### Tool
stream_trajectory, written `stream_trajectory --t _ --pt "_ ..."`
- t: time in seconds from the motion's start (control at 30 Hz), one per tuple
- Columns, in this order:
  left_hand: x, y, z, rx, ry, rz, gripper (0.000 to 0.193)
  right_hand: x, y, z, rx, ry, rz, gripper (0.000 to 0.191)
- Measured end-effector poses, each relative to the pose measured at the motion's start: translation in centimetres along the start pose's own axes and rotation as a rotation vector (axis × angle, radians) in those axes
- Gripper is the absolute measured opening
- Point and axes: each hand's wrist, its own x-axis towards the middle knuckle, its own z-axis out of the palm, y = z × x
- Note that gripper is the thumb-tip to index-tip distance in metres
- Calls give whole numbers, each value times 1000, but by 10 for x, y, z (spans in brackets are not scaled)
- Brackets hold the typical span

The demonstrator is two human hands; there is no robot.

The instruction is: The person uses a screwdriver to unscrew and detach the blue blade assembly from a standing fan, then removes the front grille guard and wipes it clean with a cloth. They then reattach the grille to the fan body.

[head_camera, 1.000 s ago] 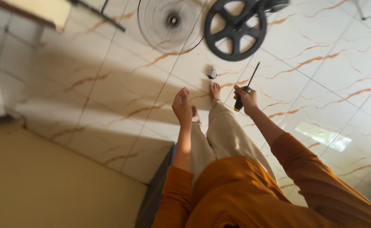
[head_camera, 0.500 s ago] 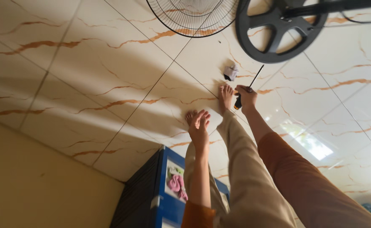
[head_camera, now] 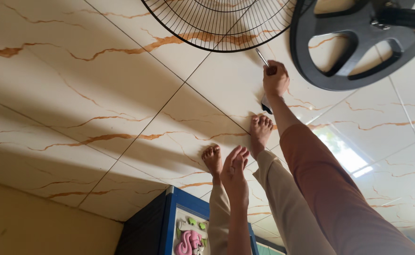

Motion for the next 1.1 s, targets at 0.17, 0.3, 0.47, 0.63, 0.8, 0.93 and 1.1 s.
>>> stream_trajectory --t 0.17,0.3,0.47,0.63,0.8,0.93,1.1 --pt "14 -17 0 -25 68 -87 38 15 9 24 -38 -112 -55 20" --pt "12 -18 1 -37 59 -95 36 15 22 29 -94 -170 -37 16" --pt "-9 -3 0 -30 21 -62 38 1 21 1 -35 -148 78 14" --pt "-49 24 -6 -47 -28 30 39 -36 -25 -88 181 -298 221 27" --pt "-96 56 -17 -72 -85 153 42 -107 -123 -237 437 -604 173 26" --pt "-162 93 -13 -367 -304 64 45 -157 -223 -381 304 -787 114 25" --pt "-288 153 6 -576 -700 -98 51 -194 -326 -535 212 -604 -254 32"
